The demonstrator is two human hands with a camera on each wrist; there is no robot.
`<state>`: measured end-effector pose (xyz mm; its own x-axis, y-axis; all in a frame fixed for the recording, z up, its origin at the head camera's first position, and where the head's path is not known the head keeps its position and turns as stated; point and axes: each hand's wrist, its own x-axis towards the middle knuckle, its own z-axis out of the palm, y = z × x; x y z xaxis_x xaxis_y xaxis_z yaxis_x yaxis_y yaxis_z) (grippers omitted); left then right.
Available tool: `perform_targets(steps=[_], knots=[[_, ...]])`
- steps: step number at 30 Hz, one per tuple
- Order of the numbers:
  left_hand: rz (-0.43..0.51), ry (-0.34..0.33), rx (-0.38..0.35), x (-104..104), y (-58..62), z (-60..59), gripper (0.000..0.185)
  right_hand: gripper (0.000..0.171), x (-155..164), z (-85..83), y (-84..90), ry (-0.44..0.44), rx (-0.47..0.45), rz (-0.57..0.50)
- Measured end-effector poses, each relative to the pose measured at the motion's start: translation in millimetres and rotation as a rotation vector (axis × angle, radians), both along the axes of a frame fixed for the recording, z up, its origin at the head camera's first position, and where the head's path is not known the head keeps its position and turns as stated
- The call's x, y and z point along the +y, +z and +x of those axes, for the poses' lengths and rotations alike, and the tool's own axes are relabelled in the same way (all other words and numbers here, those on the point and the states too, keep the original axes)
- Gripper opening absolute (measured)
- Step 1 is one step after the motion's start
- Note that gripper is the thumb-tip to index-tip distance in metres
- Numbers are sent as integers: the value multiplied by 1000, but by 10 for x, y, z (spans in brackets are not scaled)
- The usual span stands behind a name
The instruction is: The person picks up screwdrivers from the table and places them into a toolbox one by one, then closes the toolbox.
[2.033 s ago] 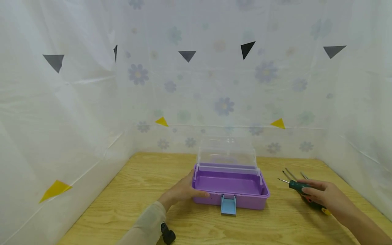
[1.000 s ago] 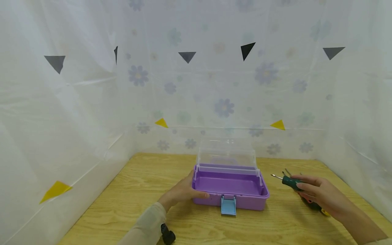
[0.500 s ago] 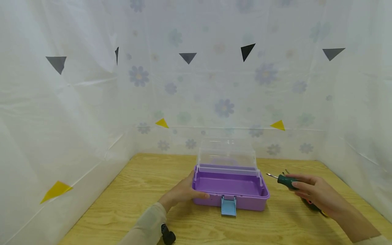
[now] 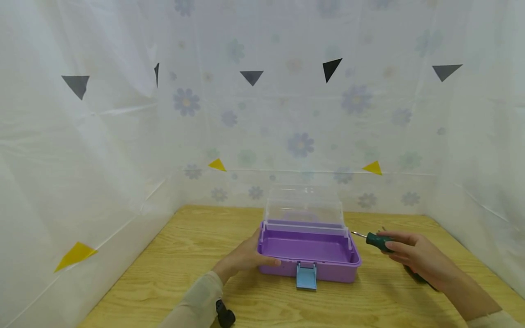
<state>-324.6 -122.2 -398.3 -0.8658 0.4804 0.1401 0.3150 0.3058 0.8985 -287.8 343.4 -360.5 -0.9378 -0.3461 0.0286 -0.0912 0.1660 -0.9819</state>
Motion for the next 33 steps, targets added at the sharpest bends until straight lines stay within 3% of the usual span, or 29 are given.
perform_targets(steps=[14, 33], knots=[[3, -27, 4, 3, -5, -13, 126, 39, -121, -58, -27, 87, 48, -24], [-7, -7, -9, -5, -11, -3, 123, 41, -314, -76, 12, 90, 52, 28]])
